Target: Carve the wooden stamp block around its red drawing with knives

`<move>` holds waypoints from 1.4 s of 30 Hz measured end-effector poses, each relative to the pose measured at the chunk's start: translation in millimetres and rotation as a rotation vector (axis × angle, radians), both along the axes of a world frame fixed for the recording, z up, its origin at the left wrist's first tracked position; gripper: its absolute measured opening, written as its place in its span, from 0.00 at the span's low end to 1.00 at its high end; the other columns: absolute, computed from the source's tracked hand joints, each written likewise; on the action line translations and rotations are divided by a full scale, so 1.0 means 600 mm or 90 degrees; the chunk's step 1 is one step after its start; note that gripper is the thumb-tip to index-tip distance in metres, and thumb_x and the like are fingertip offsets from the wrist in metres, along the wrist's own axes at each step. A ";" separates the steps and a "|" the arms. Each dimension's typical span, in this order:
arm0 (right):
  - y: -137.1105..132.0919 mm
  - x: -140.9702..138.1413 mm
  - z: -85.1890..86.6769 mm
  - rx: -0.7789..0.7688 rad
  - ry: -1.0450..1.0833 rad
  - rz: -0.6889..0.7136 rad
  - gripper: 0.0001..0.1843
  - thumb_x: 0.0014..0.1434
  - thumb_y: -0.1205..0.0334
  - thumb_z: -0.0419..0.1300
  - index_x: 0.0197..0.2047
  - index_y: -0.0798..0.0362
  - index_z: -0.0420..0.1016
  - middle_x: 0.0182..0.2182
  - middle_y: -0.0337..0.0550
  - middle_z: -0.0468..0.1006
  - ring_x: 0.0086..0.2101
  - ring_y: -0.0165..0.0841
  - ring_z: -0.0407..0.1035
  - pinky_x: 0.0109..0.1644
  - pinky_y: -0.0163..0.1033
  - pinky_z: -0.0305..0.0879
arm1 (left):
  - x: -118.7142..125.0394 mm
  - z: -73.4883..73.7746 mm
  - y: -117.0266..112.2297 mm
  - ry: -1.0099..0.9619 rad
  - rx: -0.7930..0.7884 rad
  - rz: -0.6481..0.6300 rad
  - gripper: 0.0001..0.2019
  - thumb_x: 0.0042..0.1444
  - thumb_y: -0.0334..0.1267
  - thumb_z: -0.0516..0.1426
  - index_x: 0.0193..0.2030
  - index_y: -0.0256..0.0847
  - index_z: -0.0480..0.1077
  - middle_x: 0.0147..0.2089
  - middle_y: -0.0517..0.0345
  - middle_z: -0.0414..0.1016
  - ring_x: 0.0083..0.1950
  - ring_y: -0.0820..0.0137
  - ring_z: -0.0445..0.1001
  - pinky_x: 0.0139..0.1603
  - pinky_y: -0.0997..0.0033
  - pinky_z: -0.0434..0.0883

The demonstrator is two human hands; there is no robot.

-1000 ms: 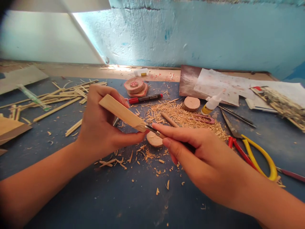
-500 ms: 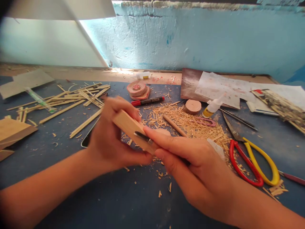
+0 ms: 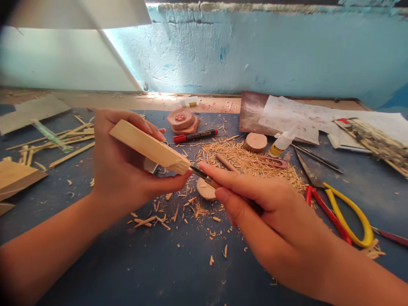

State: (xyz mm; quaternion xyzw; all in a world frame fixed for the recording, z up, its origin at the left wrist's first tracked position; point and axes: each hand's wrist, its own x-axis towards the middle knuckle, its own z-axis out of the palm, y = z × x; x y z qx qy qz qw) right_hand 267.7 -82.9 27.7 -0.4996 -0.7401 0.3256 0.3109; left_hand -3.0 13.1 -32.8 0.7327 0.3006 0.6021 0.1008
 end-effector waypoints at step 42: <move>0.000 -0.006 0.004 -0.158 0.079 -0.033 0.26 0.77 0.42 0.66 0.66 0.47 0.95 0.22 0.41 0.78 0.20 0.31 0.70 0.18 0.31 0.63 | 0.002 0.006 -0.015 0.024 -0.036 -0.024 0.35 0.46 0.40 0.79 0.59 0.57 0.71 0.60 0.54 0.80 0.61 0.45 0.85 0.65 0.28 0.84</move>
